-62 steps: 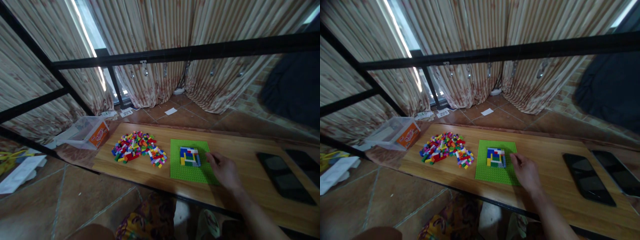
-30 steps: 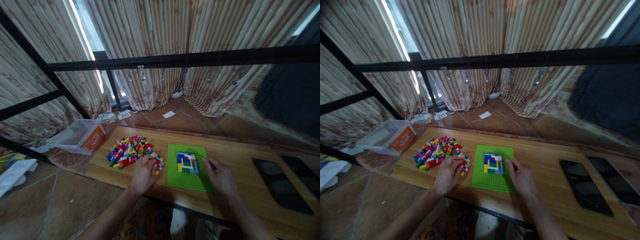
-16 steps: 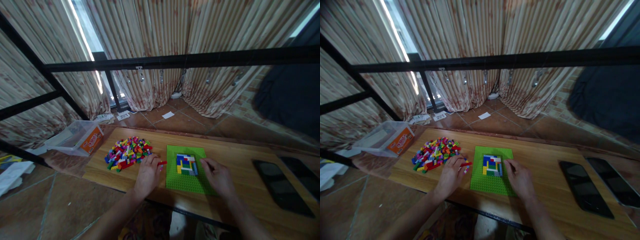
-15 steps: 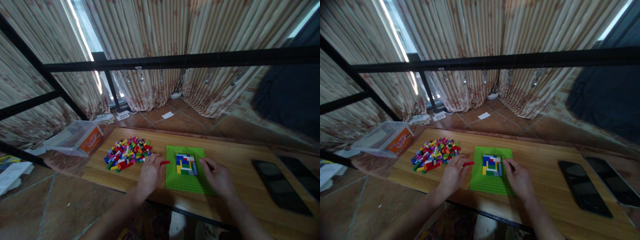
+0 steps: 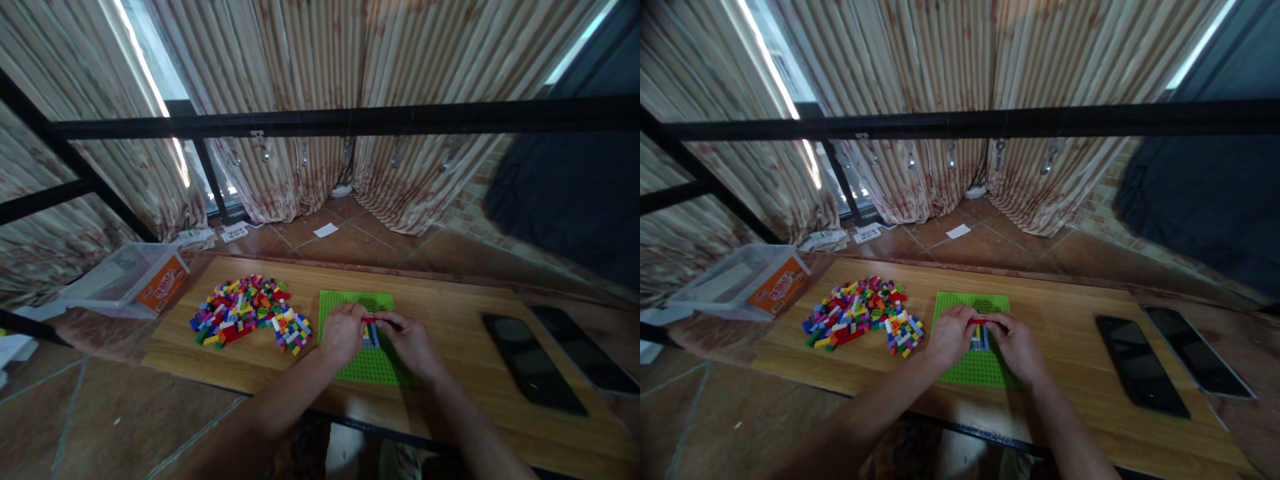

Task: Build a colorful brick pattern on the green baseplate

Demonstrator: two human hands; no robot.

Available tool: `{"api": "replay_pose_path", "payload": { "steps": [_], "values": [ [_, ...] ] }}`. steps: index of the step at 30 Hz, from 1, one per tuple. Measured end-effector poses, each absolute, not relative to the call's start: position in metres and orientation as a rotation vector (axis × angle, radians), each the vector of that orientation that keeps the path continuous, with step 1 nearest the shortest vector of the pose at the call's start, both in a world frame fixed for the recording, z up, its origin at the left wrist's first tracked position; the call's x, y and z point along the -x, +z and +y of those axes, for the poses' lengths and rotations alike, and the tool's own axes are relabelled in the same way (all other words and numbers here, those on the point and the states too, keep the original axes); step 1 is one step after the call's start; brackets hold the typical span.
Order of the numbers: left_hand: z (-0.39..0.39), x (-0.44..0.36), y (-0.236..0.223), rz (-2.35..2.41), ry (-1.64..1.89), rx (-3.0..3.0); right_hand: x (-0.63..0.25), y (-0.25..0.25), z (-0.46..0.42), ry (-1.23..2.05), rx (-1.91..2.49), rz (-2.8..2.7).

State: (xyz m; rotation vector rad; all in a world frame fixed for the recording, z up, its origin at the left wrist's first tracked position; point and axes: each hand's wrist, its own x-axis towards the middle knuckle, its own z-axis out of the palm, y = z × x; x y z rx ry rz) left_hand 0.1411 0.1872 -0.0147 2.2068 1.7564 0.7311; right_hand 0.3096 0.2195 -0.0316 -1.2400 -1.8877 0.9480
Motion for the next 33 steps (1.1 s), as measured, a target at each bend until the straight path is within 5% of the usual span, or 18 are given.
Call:
{"api": "replay_pose_path", "payload": {
  "steps": [33],
  "values": [
    [0.185,-0.126,-0.026,1.827,0.917,-2.018,-0.308,-0.048,0.234,0.993,1.396,-1.705]
  ]
}}
